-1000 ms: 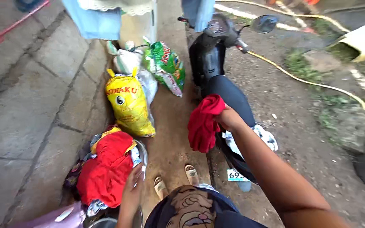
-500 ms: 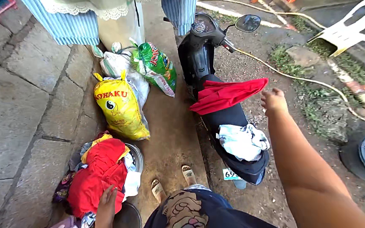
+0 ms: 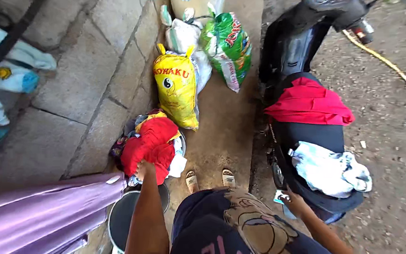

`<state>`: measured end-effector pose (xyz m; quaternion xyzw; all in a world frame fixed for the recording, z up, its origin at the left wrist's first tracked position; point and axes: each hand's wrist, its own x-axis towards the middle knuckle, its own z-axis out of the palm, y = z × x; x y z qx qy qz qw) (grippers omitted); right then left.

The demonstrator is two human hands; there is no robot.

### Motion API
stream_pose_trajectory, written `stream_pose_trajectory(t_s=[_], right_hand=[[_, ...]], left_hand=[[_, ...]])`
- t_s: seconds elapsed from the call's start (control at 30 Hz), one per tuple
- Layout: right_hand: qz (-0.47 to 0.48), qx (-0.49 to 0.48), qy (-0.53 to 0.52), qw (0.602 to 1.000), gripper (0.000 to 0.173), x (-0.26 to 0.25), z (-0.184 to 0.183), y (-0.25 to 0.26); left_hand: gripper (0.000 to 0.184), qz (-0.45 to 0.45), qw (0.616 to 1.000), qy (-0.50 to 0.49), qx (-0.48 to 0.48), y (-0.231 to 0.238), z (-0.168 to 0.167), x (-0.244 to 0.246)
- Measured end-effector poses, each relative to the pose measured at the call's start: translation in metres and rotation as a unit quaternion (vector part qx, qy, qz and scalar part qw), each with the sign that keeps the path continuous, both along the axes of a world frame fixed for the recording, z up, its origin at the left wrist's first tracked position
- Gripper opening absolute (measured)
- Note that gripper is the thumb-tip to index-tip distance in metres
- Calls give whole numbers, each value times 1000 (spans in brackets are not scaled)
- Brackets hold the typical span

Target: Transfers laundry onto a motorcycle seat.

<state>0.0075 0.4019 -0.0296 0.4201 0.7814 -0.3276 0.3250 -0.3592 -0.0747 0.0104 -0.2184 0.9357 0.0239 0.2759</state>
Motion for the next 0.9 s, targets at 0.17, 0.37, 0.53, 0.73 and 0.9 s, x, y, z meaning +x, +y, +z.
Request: stream_pose_trajectory(t_s=[0.17,0.37,0.53,0.73,0.9], right_hand=[[57,-59,-24,996,42,-17,11,-28],[42,-164,141,975,41,-116,89,-80],[61,-279,329,900,88,-187,164,-147],[-31,-178,405,896,30,-232,191,-91],[-214,-110,446,862,36,-210,198,58]], left_hand=[[40,30,996,63,50,-4,14,-9],[28,106,866,248,422,35,81,34],[5,17,700,181,690,120,161,101],[32,-157,729,127,654,140,163,124],[33,-50,797,97,594,92,139,123]])
